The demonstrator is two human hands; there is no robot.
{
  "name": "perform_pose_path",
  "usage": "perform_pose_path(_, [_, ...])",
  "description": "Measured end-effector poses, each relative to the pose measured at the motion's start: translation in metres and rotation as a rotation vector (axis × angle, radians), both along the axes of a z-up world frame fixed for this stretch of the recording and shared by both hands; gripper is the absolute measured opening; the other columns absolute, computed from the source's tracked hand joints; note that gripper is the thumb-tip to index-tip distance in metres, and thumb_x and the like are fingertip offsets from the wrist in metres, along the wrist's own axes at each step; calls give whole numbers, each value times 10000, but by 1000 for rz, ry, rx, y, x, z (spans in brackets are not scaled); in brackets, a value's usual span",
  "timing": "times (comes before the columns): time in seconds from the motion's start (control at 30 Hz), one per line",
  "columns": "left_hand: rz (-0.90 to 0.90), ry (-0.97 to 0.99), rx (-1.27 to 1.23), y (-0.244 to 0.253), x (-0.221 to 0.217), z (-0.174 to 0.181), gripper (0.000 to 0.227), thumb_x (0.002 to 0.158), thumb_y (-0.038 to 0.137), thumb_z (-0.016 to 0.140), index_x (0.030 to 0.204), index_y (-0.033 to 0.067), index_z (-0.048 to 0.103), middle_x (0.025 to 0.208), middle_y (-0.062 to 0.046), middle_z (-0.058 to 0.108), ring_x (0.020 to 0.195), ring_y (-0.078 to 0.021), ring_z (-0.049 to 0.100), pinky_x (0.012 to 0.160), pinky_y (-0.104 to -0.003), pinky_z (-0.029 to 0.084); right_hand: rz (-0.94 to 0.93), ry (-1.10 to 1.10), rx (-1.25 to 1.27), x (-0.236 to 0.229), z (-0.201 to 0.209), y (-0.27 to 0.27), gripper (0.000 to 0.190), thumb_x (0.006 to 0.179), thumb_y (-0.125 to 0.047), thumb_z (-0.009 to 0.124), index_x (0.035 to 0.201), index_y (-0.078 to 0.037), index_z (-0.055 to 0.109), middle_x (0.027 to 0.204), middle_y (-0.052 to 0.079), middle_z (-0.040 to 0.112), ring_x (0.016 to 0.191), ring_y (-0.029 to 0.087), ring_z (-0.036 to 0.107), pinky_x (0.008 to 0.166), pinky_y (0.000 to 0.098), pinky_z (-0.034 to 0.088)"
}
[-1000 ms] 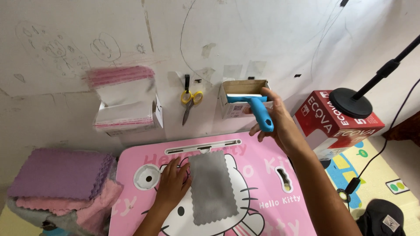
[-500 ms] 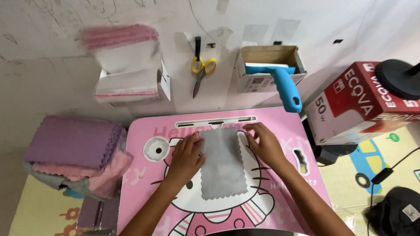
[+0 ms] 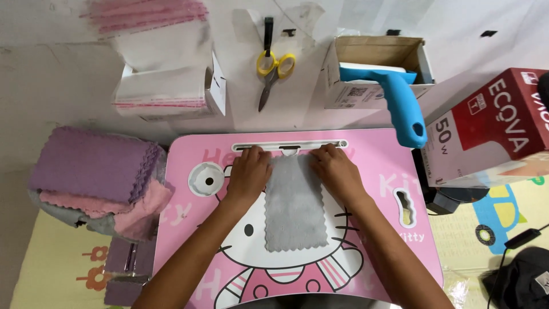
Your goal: The person cleans a gray cloth and a purple cloth using a lint roller and places the purple cloth into a plastic bag.
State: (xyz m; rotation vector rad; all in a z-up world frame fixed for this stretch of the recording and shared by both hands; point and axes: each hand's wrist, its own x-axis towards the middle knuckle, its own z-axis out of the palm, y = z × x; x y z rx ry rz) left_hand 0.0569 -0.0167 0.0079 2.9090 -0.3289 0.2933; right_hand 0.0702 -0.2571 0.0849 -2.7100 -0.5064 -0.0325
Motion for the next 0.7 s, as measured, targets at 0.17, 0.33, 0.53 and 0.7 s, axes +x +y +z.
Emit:
perform_pose_path(0.17, [4, 94, -128, 3, 13, -3, 177, 980, 230, 637, 1130, 150, 684, 1106, -58, 592, 1073, -263, 620, 819, -430, 546, -12, 57, -19, 13, -10, -1, 216, 960, -209, 696, 1146, -111, 744, 1091, 90, 685, 995, 268, 699, 790, 377, 616])
perform_pose_path(0.33, [-40, 156, -208, 3, 10, 13, 127, 1011, 160, 596, 1096, 93, 662, 1026, -110, 595, 1044, -298, 627, 847, -443, 548, 9, 89, -9, 12, -4, -1, 204, 932, -181, 700, 1113, -94, 734, 1031, 101, 694, 969, 285, 711, 783, 410, 616])
perform_pose_path(0.53, [-57, 233, -384, 2, 4, 44, 217, 1013, 114, 577, 1225, 78, 606, 1048, -162, 679, 1028, -344, 690, 857, -477, 573, 25, 94, 107, 8, 4, -2, 207, 922, -53, 666, 1124, -94, 682, 991, 137, 717, 948, 324, 739, 799, 423, 619])
perform_pose_path(0.7, [-90, 202, -549, 6, 0, 56, 171, 1005, 104, 601, 1160, 64, 662, 945, -113, 667, 935, -299, 697, 817, -428, 573, -68, 194, 450, 6, 12, -4, 436, 883, 27, 658, 1288, -68, 529, 1004, 216, 688, 932, 397, 709, 842, 509, 577])
